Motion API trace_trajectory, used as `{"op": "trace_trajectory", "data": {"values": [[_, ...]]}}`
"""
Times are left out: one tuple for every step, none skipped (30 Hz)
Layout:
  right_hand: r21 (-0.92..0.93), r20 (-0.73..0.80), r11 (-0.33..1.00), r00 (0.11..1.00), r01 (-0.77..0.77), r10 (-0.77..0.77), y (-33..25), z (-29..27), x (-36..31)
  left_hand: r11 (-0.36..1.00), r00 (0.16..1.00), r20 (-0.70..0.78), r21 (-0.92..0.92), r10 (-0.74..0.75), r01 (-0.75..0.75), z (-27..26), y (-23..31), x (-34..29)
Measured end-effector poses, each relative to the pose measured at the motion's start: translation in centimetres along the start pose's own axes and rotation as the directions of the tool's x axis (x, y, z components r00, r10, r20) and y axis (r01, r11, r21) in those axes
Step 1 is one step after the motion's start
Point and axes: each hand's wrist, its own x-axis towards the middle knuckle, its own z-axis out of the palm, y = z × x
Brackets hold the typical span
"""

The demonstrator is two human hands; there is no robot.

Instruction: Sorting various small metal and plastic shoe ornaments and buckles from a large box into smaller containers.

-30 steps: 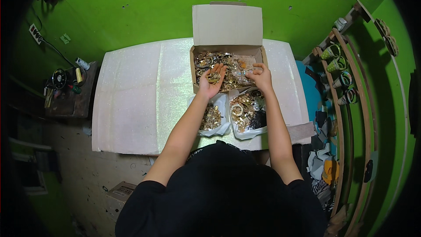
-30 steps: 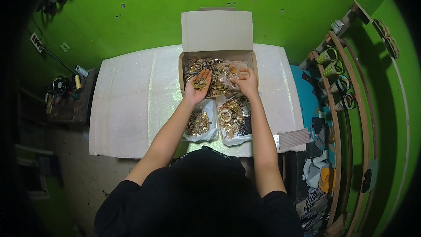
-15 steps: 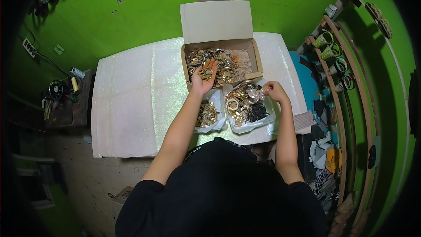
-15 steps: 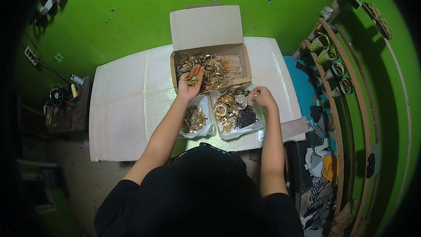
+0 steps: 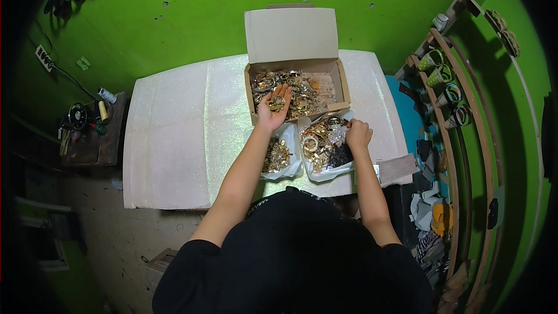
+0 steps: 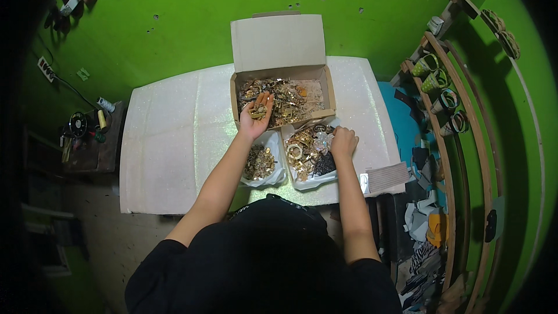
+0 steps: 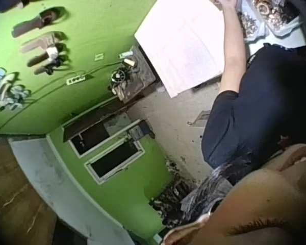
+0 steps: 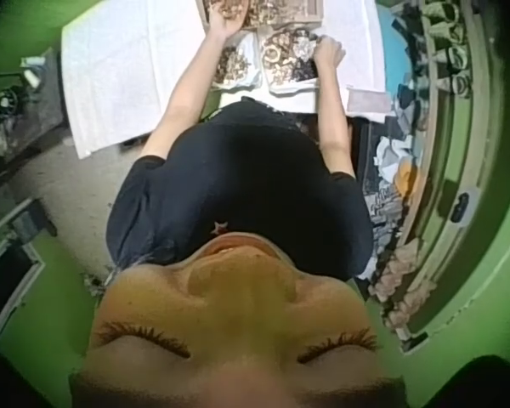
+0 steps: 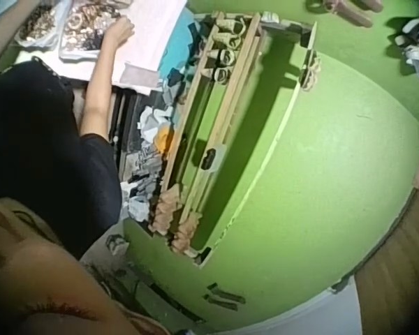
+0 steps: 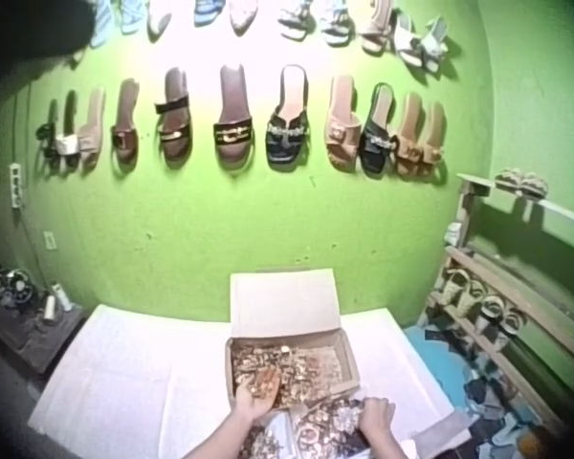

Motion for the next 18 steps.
{"op": "trace_trajectory", "data": {"values": [[0.004,-0.113,1.000,0.994,0.007,-0.006,-0.3,0.1,-0.2,1.000,1.000,0.015,-0.005,-0.009,0.009,0.0,0.0,0.0],[0.008,-0.224,1.000,0.975,0.014,-0.012,-0.7,0.2,-0.2,1.000,0.999,0.030,-0.009,-0.018,0.018,0.1,0.0,0.0],[0.008,-0.225,1.000,0.974,0.020,-0.017,-1.4,-0.1,-0.1,1.000,1.000,0.011,0.002,-0.013,0.013,0.2,-0.1,0.0],[0.055,-0.230,0.997,0.973,0.046,-0.033,-2.1,-0.4,0.2,1.000,1.000,0.013,0.002,-0.008,0.008,0.2,-0.1,0.0],[0.101,-0.237,0.992,0.970,0.073,-0.048,-2.8,-0.8,0.5,1.000,1.000,0.011,0.008,-0.013,0.013,0.3,-0.1,0.0],[0.101,-0.237,0.992,0.970,0.078,-0.052,-3.8,-1.3,0.8,1.000,1.000,0.009,0.014,-0.020,0.020,0.3,-0.1,-0.1],[0.200,-0.284,0.961,0.950,0.191,-0.130,-5.1,-1.9,1.0,0.999,1.000,0.015,0.019,-0.026,0.025,0.3,0.0,0.0],[0.291,-0.337,0.907,0.920,0.303,-0.200,-6.4,-2.5,1.2,1.000,1.000,0.017,0.019,-0.021,0.020,0.3,0.0,0.1],[0.291,-0.338,0.906,0.919,0.307,-0.203,-7.6,-3.0,1.5,1.000,1.000,0.003,0.023,-0.018,0.018,0.3,0.0,0.2],[0.308,-0.324,0.871,0.903,0.383,-0.282,-8.9,-3.5,1.6,0.999,1.000,-0.012,0.028,-0.014,0.015,0.1,0.1,0.3],[0.326,-0.311,0.828,0.879,0.455,-0.361,-10.1,-3.8,1.6,1.000,1.000,-0.003,0.008,-0.023,0.023,-0.1,0.2,0.3],[0.326,-0.313,0.825,0.876,0.461,-0.366,-11.3,-4.0,1.5,1.000,1.000,0.000,0.008,-0.017,0.017,-0.1,0.4,0.3],[0.391,-0.274,0.764,0.857,0.514,-0.436,-12.3,-4.1,1.5,1.000,1.000,-0.022,0.024,-0.013,0.013,-0.1,0.3,0.4],[0.457,-0.240,0.695,0.829,0.556,-0.506,-13.3,-4.0,1.4,0.999,0.999,-0.044,0.040,-0.007,0.009,-0.2,0.3,0.4],[0.456,-0.241,0.692,0.826,0.560,-0.510,-14.1,-3.8,1.5,0.995,1.000,-0.030,0.096,0.001,0.002,-0.2,0.1,0.5],[0.446,-0.234,0.633,0.765,0.633,-0.600,-14.7,-3.4,1.5,0.995,1.000,-0.027,0.095,0.006,-0.003,-0.3,0.1,0.6],[0.437,-0.224,0.567,0.695,0.699,-0.684,-15.3,-3.2,1.6,0.984,0.995,-0.104,0.179,-0.009,0.028,-0.3,0.2,0.6],[0.437,-0.225,0.562,0.690,0.702,-0.688,-15.7,-3.1,1.6,0.964,0.983,-0.182,0.257,-0.015,0.063,-0.3,0.2,0.6]]}}
